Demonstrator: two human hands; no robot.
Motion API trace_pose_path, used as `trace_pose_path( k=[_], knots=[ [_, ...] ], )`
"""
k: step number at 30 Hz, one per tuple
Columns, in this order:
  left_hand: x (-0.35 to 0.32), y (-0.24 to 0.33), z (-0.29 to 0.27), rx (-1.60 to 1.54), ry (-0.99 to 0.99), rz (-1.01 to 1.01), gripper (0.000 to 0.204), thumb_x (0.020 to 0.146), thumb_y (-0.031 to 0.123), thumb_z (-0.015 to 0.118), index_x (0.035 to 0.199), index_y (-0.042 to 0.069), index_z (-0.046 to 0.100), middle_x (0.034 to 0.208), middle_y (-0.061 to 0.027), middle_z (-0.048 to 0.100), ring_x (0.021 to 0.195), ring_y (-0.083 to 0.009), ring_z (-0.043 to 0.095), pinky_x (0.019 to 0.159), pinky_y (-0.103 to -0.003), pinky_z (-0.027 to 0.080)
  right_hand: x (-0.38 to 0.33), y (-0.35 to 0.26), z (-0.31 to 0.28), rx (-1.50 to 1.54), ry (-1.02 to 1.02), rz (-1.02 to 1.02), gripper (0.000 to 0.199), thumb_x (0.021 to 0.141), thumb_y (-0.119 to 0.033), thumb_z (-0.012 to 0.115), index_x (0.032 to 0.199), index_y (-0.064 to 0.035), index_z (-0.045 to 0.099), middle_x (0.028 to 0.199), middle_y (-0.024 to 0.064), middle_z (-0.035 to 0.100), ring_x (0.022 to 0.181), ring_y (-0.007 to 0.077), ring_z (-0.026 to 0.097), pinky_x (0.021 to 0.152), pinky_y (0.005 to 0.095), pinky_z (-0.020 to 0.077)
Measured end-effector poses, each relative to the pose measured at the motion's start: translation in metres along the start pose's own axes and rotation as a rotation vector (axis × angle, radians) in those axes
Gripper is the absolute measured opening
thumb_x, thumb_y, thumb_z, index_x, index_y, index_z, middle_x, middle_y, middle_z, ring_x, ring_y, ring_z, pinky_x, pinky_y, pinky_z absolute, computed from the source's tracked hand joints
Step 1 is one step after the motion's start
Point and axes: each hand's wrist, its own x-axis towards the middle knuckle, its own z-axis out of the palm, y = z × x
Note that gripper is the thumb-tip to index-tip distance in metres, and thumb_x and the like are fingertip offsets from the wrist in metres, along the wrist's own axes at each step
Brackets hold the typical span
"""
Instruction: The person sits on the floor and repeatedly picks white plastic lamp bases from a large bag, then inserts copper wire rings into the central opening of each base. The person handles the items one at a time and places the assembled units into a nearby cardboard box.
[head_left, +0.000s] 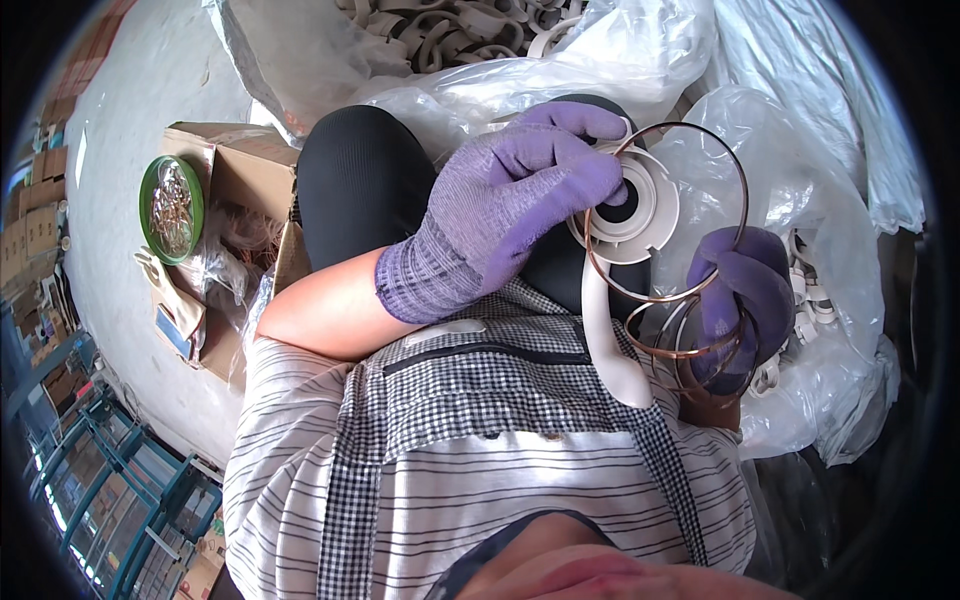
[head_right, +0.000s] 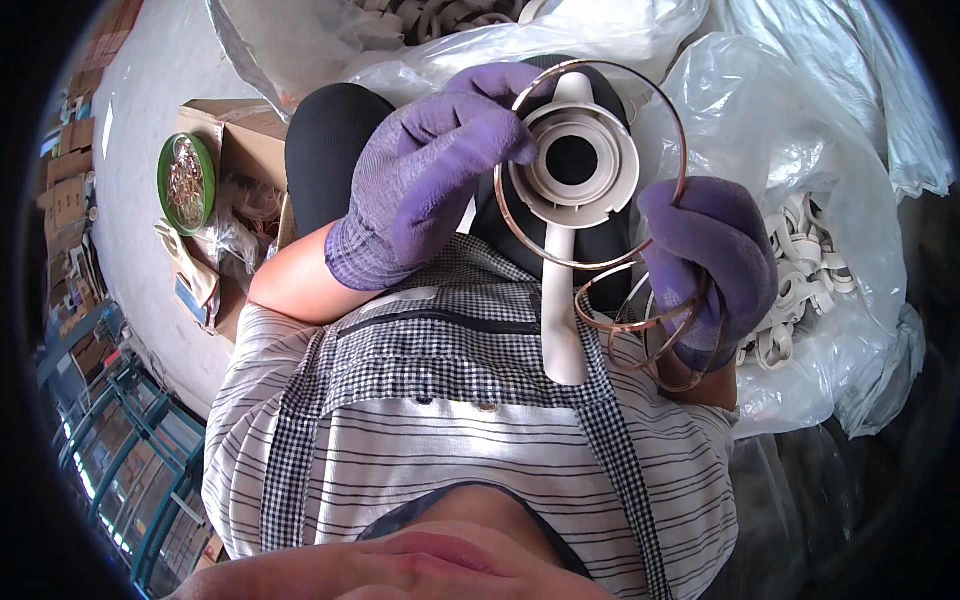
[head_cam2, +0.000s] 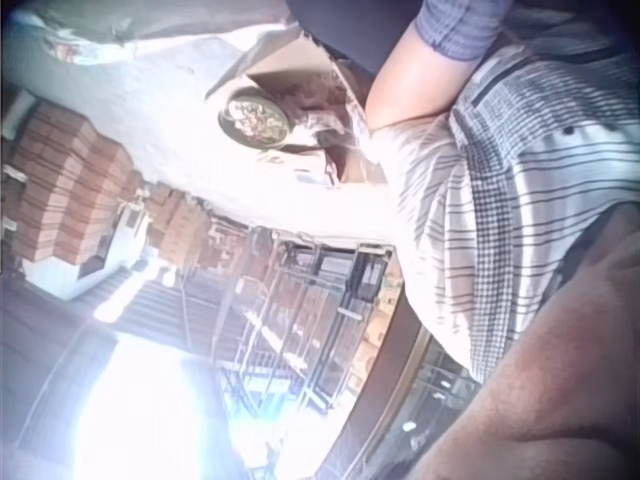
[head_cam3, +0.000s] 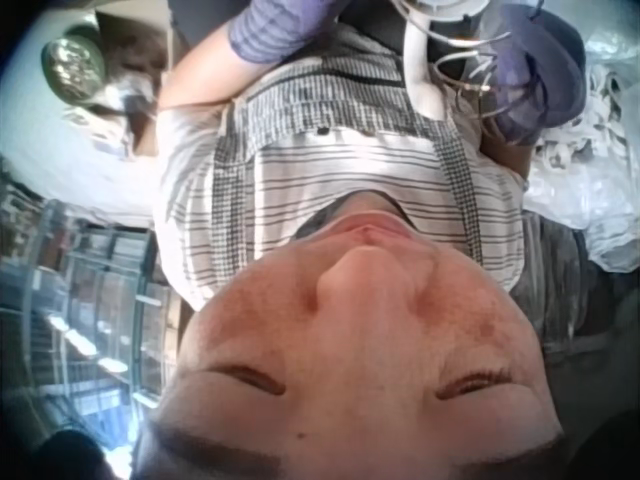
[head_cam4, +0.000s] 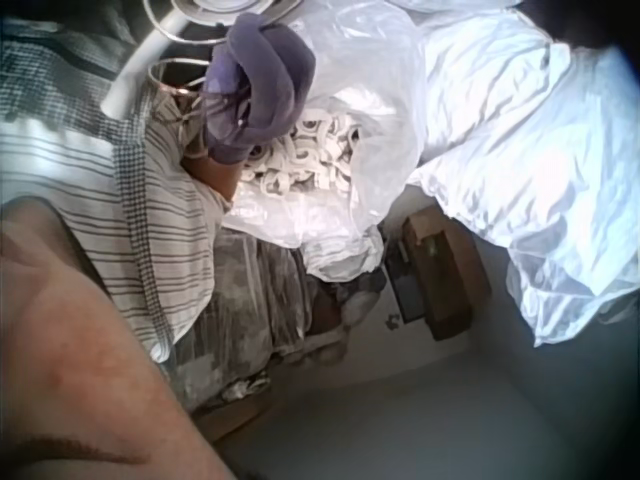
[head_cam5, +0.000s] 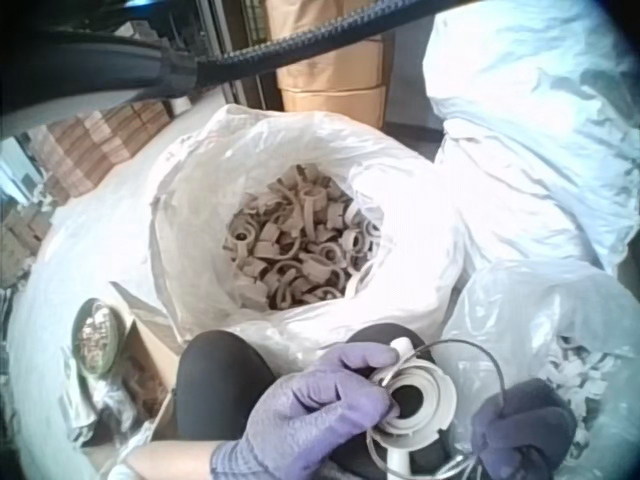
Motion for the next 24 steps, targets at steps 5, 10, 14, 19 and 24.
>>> trace_pose_path(
  k=[5,10,14,19,24],
  knots=[
    [0.001,-0.003,-0.003,0.15,-0.045,0.1,0.015,0.099,0.013,0.069,0.105,0.002,0.077,0.132,-0.0125,0.063,0.103,-0.0134,0.066,0.092,-0.028,0.054,-0.002,0.006,-0.008,0.055,-0.053,-0.041,0.025,0.09,-0.019,0.073,0.102,0.0022,0.071,0.104,0.0231,0.07,0.072,0.0176,0.065,0.062,0.0267,0.0513],
    [0.001,0.005,-0.001,0.299,-0.065,0.188,0.015,0.095,0.016,0.073,0.101,0.004,0.079,0.128,-0.0125,0.065,0.102,-0.0151,0.067,0.089,-0.03,0.054,-0.003,0.013,-0.012,0.092,-0.074,-0.069,0.029,0.096,-0.022,0.068,0.11,0.0043,0.069,0.106,0.0226,0.07,0.067,0.0125,0.061,0.058,0.0241,0.0489],
    [0.007,0.016,-0.005,0.47,-0.167,0.413,0.016,0.089,0.02,0.078,0.097,0.006,0.08,0.124,-0.0133,0.066,0.098,-0.0188,0.068,0.085,-0.032,0.055,-0.014,0.009,-0.004,0.35,0.17,0.309,0.039,0.104,-0.031,0.058,0.117,0.0045,0.065,0.099,0.0162,0.068,0.064,0.0103,0.058,0.057,0.0226,0.0464],
    [0.003,0.035,-0.015,1.009,-0.58,0.82,0.029,0.084,0.018,0.072,0.111,0.008,0.076,0.114,-0.0105,0.07,0.097,-0.0217,0.071,0.077,-0.036,0.058,0.01,-0.011,0.01,0.429,0.165,0.712,0.05,0.11,-0.043,0.04,0.105,0.0009,0.063,0.078,0.0057,0.058,0.059,0.0116,0.05,0.053,0.0238,0.0402],
    [-0.003,0.024,-0.015,1.205,-0.593,0.952,0.033,0.086,0.021,0.069,0.118,0.013,0.075,0.121,-0.0045,0.07,0.104,-0.0236,0.07,0.086,-0.039,0.059,0.017,-0.013,0.005,0.394,-0.112,0.811,0.024,0.104,-0.02,0.05,0.1,0.0005,0.061,0.07,0.0029,0.053,0.052,0.0089,0.042,0.049,0.024,0.0346]
  ],
)
